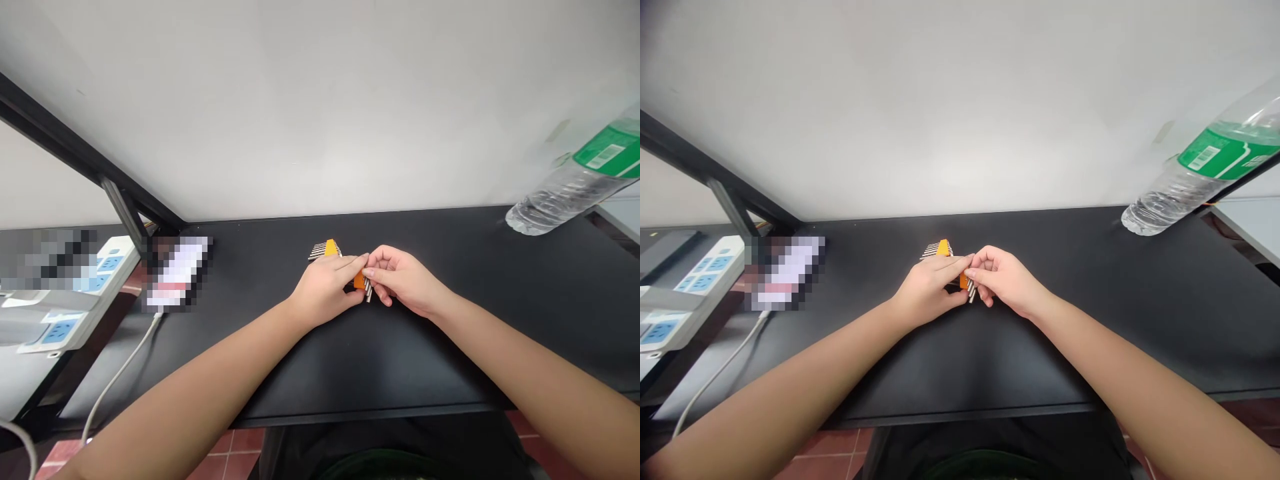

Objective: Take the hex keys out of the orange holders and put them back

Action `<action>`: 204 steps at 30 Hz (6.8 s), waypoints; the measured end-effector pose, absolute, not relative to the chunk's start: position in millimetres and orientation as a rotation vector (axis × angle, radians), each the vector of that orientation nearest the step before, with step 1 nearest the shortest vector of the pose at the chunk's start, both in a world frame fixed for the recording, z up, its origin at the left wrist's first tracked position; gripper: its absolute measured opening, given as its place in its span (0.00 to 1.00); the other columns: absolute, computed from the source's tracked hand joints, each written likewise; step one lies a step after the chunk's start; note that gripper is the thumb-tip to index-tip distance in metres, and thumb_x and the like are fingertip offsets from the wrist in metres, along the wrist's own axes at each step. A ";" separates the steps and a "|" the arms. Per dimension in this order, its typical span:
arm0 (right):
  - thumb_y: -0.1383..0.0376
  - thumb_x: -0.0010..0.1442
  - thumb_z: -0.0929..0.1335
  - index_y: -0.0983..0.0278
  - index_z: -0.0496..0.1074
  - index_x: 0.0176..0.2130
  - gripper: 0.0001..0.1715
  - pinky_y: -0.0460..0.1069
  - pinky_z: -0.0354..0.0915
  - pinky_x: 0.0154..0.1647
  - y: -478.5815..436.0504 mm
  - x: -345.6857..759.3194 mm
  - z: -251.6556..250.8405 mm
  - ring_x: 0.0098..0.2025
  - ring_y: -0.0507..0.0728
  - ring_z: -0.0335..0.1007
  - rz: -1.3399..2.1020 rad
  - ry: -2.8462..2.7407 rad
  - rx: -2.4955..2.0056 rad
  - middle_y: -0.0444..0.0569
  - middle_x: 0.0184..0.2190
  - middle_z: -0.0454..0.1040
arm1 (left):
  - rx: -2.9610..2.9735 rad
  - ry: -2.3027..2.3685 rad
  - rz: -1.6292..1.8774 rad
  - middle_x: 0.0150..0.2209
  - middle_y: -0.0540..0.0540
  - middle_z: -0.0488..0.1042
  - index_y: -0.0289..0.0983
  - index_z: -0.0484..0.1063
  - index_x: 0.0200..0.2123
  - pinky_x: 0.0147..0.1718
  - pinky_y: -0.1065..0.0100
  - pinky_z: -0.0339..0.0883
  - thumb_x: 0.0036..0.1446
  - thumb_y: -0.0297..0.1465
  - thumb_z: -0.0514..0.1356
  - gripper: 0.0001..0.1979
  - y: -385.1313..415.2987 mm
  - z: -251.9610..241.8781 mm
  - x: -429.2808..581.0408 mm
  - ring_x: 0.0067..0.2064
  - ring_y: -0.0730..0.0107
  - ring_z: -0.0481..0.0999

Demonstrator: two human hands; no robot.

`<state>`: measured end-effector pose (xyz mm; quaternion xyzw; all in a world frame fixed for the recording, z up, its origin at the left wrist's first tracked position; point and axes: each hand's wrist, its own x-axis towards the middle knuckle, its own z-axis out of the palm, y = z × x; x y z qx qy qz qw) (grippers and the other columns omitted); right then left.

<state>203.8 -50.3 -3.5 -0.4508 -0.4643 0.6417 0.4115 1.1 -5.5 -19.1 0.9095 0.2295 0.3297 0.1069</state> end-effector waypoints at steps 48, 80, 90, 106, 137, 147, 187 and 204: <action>0.63 0.63 0.69 0.61 0.76 0.36 0.05 0.46 0.65 0.22 -58.5 226.4 24.2 0.22 0.50 0.66 1.236 -1.595 -1.502 0.42 0.24 0.71 | 2.772 0.783 0.877 0.43 0.44 0.78 0.38 0.67 0.51 0.51 0.56 0.69 0.56 0.23 0.61 0.19 -4.4 -16.2 -0.2 0.48 0.58 0.76; 0.54 0.61 0.74 0.61 0.70 0.41 0.17 0.47 0.72 0.27 -52.8 207.9 5.1 0.28 0.52 0.74 1.497 -1.480 -1.361 0.45 0.32 0.77 | 2.712 0.689 0.798 0.42 0.46 0.79 0.41 0.68 0.46 0.61 0.49 0.62 0.58 0.26 0.60 0.12 -10.5 -12.2 3.4 0.48 0.59 0.78; 0.66 0.58 0.68 0.60 0.72 0.39 0.06 0.46 0.69 0.20 -49.5 210.3 -1.6 0.23 0.53 0.75 1.247 -1.601 -1.674 0.44 0.30 0.79 | 2.767 0.697 0.572 0.51 0.43 0.79 0.40 0.69 0.56 0.63 0.48 0.59 0.63 0.30 0.61 0.18 -12.8 -9.3 2.5 0.56 0.57 0.75; 0.57 0.62 0.68 0.61 0.77 0.41 0.13 0.53 0.65 0.33 -22.9 269.0 1.3 0.37 0.59 0.72 0.306 -1.810 -1.947 0.52 0.39 0.76 | 2.597 1.457 0.623 0.60 0.36 0.72 0.40 0.69 0.59 0.64 0.27 0.51 0.62 0.41 0.60 0.23 21.4 -34.1 -14.6 0.64 0.37 0.66; 0.68 0.59 0.66 0.59 0.71 0.35 0.05 0.49 0.61 0.30 -50.1 199.5 -5.4 0.30 0.55 0.70 0.867 -1.865 -1.557 0.44 0.28 0.74 | 2.302 0.944 0.654 0.36 0.53 0.81 0.42 0.77 0.42 0.38 0.67 0.72 0.64 0.30 0.58 0.07 -6.0 -7.9 -1.3 0.36 0.69 0.80; 0.64 0.62 0.65 0.57 0.69 0.54 0.19 0.49 0.67 0.30 -44.6 208.4 -10.6 0.28 0.53 0.72 1.252 -1.678 -1.453 0.42 0.32 0.74 | 1.934 1.041 0.630 0.38 0.51 0.84 0.41 0.80 0.42 0.44 0.67 0.75 0.62 0.33 0.62 0.08 -5.9 -3.4 0.5 0.41 0.67 0.82; 0.59 0.72 0.63 0.58 0.70 0.53 0.14 0.46 0.72 0.24 -44.2 200.3 1.7 0.23 0.53 0.76 1.580 -1.263 -1.329 0.44 0.26 0.77 | 1.710 0.963 0.822 0.39 0.46 0.84 0.38 0.79 0.44 0.46 0.62 0.79 0.63 0.40 0.64 0.13 -8.8 -15.3 6.3 0.41 0.64 0.84; 0.65 0.64 0.69 0.56 0.69 0.60 0.26 0.49 0.74 0.29 -43.7 207.3 -3.6 0.28 0.54 0.77 1.633 -1.335 -1.216 0.43 0.29 0.76 | 1.549 0.956 0.895 0.42 0.43 0.84 0.36 0.78 0.42 0.51 0.56 0.78 0.60 0.39 0.67 0.13 -9.8 -15.1 7.7 0.44 0.61 0.84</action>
